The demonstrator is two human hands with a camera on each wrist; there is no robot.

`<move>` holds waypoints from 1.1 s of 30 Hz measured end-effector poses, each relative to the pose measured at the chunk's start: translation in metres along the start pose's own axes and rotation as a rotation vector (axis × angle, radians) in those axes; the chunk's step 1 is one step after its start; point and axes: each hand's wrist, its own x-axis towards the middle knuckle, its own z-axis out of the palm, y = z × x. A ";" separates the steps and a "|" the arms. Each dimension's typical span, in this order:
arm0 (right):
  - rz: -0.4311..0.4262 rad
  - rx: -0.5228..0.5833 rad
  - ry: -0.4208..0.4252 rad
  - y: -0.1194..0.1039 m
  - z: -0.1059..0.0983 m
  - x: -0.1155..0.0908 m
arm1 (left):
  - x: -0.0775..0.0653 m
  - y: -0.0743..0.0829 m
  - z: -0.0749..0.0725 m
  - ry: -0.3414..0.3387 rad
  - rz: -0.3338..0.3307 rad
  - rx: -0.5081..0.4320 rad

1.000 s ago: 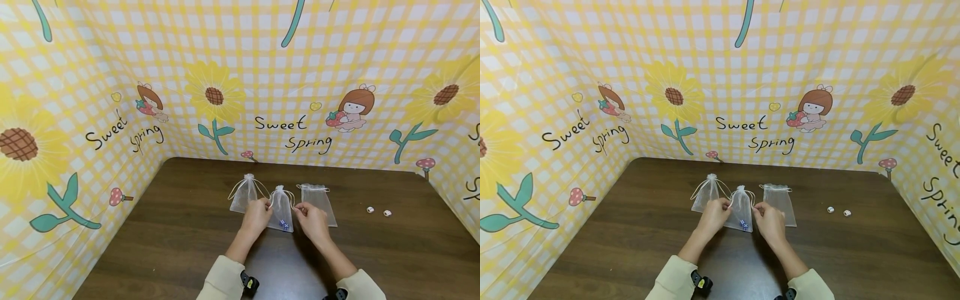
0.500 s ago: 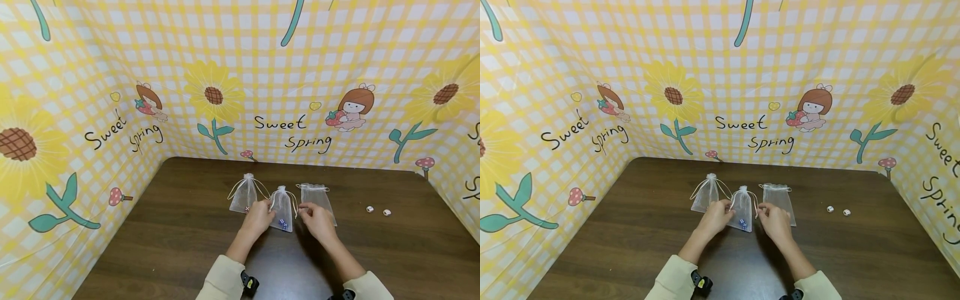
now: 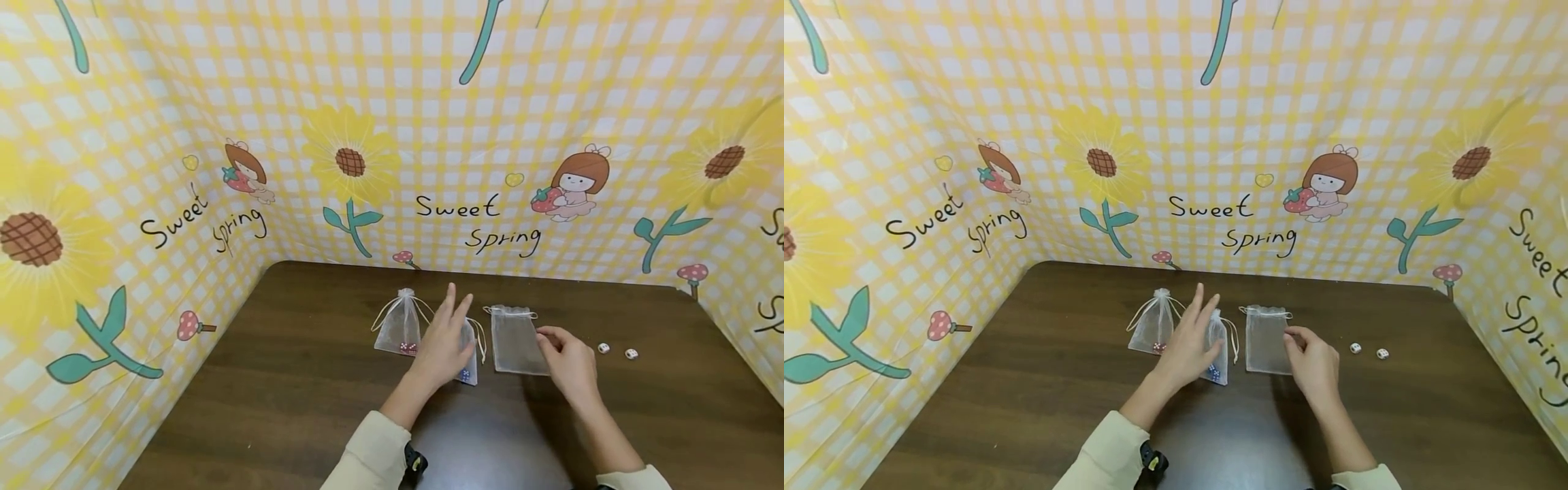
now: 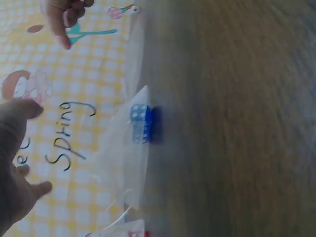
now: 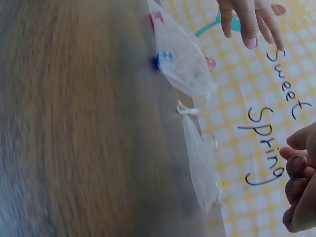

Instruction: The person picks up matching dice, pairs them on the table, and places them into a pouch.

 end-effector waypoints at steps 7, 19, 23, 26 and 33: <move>0.030 -0.007 0.040 0.010 -0.013 -0.001 | 0.013 0.015 0.019 -0.211 0.094 -0.011; 0.111 -0.040 0.067 0.029 -0.027 -0.002 | 0.026 0.032 0.059 -0.417 0.058 -0.003; 0.135 -0.069 0.072 0.040 -0.034 -0.002 | 0.023 0.036 0.068 -0.465 0.054 0.086; 0.133 -0.092 0.069 0.052 -0.041 0.000 | 0.020 0.040 0.071 -0.515 0.051 0.161; 0.204 -0.285 -0.024 0.090 -0.066 0.014 | 0.019 0.047 0.075 -0.604 0.015 0.239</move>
